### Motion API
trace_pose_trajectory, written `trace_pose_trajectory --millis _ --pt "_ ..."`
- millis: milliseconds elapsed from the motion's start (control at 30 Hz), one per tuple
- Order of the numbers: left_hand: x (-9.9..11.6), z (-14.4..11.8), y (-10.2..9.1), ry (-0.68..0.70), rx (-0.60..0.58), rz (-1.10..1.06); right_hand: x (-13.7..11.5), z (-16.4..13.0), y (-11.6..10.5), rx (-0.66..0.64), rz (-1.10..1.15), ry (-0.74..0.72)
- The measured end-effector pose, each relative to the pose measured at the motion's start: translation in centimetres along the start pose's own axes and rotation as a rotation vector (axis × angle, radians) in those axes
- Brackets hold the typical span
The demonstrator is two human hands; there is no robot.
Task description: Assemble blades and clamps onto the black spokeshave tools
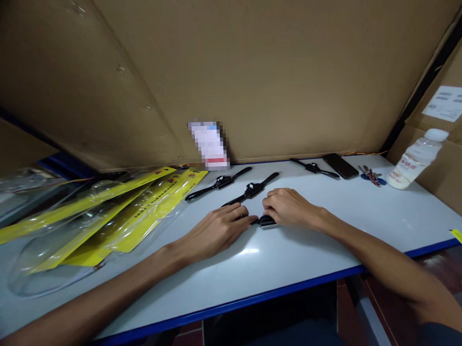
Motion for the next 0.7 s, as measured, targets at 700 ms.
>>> trace_pose_trajectory --millis 700 --pt "0.6 0.0 0.0 0.006 -0.014 0.059 1.6 -0.2 0.8 0.046 0.483 0.206"
Point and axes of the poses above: each hand's wrist, its own z-axis towards the middle knuckle, its own y-axis out of the palm, x = y × z, the point moved 8 cm from there along z, towards the middle knuckle, and after that the axes turned 13 degrees about -x, right-handed, at the moved point
